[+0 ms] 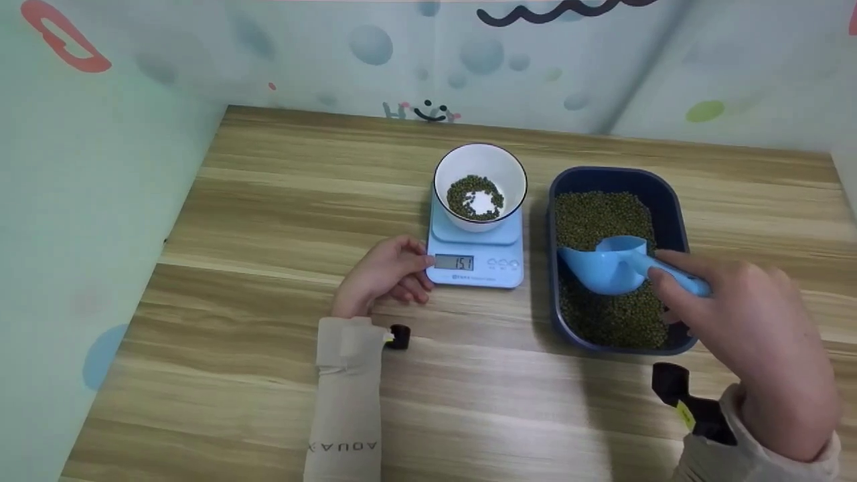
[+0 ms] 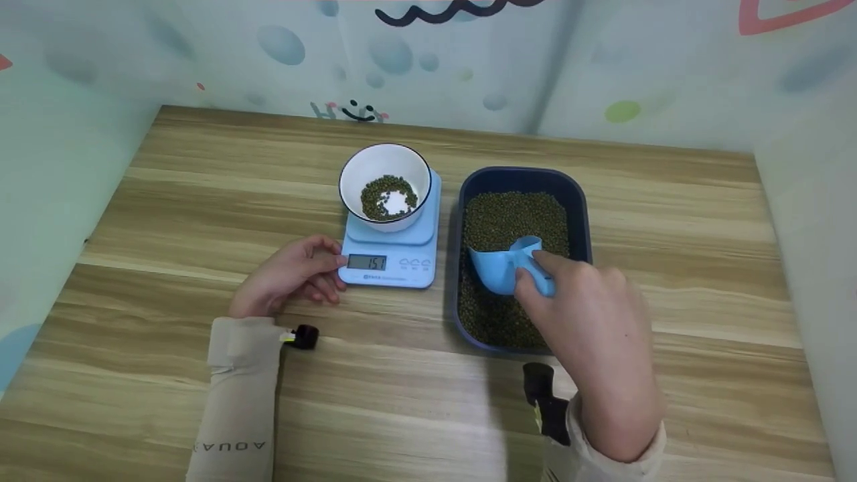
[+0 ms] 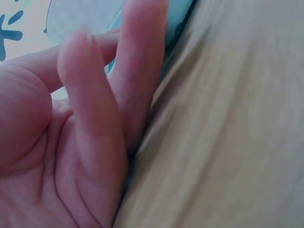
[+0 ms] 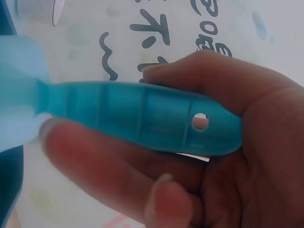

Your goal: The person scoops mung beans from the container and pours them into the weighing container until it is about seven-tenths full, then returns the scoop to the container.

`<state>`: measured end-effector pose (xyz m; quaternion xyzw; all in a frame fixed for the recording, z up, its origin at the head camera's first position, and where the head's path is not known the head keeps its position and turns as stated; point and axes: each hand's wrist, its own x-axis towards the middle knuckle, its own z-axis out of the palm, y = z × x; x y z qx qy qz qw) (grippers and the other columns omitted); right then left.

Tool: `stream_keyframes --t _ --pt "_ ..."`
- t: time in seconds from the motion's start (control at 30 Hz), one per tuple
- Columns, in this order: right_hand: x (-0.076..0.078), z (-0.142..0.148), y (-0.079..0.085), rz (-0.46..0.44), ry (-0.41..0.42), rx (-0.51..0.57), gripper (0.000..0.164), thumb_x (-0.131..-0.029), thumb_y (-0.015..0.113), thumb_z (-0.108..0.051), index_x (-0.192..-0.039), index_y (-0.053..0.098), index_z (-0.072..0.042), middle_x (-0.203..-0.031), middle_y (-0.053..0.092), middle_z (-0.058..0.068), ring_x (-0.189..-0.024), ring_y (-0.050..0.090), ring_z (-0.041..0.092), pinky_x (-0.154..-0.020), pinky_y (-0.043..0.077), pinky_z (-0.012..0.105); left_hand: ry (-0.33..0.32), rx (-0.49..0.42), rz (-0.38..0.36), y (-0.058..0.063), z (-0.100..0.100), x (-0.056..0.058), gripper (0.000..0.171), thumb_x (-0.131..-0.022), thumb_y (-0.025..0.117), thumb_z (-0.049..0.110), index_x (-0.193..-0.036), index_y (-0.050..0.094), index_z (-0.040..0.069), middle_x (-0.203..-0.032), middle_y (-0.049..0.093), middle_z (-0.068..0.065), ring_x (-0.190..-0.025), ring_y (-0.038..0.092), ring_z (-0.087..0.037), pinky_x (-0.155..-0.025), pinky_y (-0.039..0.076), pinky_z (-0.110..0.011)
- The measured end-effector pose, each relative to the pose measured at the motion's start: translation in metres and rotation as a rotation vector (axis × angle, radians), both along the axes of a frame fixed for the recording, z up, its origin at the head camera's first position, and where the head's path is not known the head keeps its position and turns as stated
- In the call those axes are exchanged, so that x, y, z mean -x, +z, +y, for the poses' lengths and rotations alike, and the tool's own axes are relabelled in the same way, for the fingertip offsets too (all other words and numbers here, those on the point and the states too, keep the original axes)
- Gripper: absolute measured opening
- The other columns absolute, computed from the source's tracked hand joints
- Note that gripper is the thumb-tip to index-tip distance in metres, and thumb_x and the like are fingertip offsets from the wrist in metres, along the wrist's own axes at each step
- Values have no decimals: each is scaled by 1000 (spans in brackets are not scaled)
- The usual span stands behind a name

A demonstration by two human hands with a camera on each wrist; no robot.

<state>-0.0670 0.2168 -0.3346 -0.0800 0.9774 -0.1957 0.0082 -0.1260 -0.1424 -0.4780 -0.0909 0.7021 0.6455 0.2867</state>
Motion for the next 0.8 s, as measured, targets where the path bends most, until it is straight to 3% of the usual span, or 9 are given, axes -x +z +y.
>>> stream_keyframes --t 0.23,0.3,0.4,0.53,0.8 --pt "-1 -4 1 6 30 -8 41 -91 51 -37 -117 63 -8 -54 64 -3 -39 47 9 -38 30 25 -8 -9 -4 13 1 -3 27 -92 57 21 -111 47 5 -86 65 -20 -62 66 -24 -53 54 -32" --pt "-2 -4 2 -5 31 -15 41 -92 50 -37 -118 62 -8 -54 64 -4 -38 45 9 -37 30 25 -4 -13 3 12 1 -4 27 -91 58 22 -110 47 5 -84 65 -19 -61 66 -24 -51 54 -30" --pt "-2 -6 1 8 38 -30 42 -92 49 -36 -120 61 -7 -51 58 -5 -35 35 11 -36 26 26 4 -25 16 2 1 -1 29 -90 59 22 -110 46 6 -80 65 -17 -58 66 -23 -48 53 -28" --pt "-2 -8 -3 36 50 -63 43 -92 49 -36 -121 60 -7 -44 41 -5 -35 26 11 -34 22 27 1 -25 25 2 2 0 27 -90 59 21 -109 46 6 -77 65 -16 -57 65 -21 -47 52 -28" --pt "-3 -13 -8 21 107 -121 40 -93 47 -29 -124 57 -6 -45 36 -3 -37 31 12 -35 24 26 14 -9 20 2 2 -2 27 -90 59 22 -109 47 8 -81 65 -18 -59 66 -23 -48 52 -29"
